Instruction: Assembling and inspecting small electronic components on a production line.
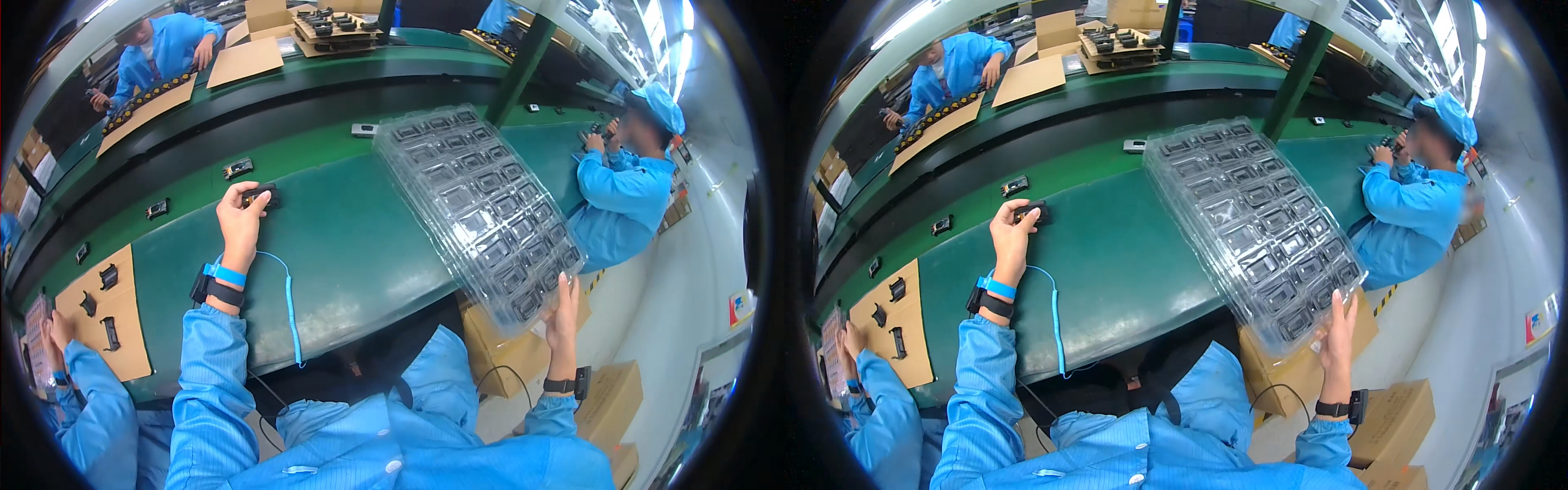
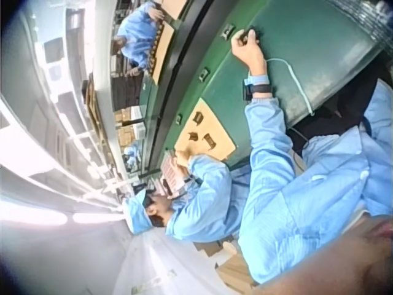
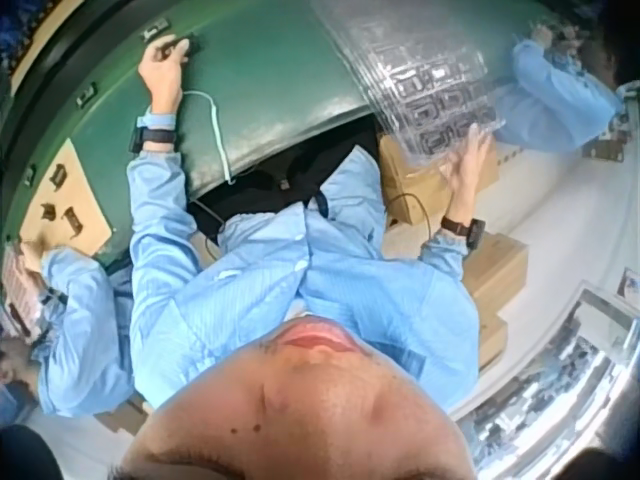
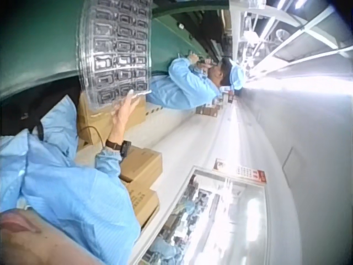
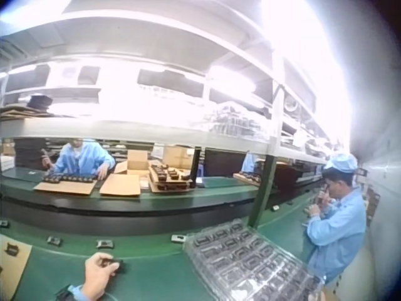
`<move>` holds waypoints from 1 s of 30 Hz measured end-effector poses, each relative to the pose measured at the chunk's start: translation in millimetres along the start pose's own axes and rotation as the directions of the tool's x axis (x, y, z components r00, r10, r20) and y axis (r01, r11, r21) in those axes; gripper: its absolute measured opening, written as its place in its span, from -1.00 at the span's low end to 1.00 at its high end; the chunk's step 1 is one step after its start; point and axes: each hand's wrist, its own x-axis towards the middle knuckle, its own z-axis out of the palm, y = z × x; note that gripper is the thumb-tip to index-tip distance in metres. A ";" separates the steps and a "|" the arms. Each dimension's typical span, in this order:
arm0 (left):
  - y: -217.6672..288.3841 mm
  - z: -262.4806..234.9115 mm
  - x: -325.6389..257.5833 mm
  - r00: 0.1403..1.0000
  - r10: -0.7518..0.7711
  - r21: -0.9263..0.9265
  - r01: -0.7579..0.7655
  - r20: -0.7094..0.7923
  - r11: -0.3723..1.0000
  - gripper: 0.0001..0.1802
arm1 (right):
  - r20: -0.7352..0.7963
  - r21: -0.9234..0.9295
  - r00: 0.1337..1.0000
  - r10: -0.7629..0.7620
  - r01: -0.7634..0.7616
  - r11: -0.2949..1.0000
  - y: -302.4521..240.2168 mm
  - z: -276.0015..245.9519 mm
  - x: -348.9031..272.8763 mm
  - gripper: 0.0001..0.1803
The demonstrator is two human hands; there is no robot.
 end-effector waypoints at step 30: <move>1.8 -1.9 2.9 1.000 -0.013 -0.125 0.011 -0.015 0.992 -0.67 | 0.622 -0.512 0.456 -0.637 0.852 0.110 -18.8 124.3 -38.2 -0.80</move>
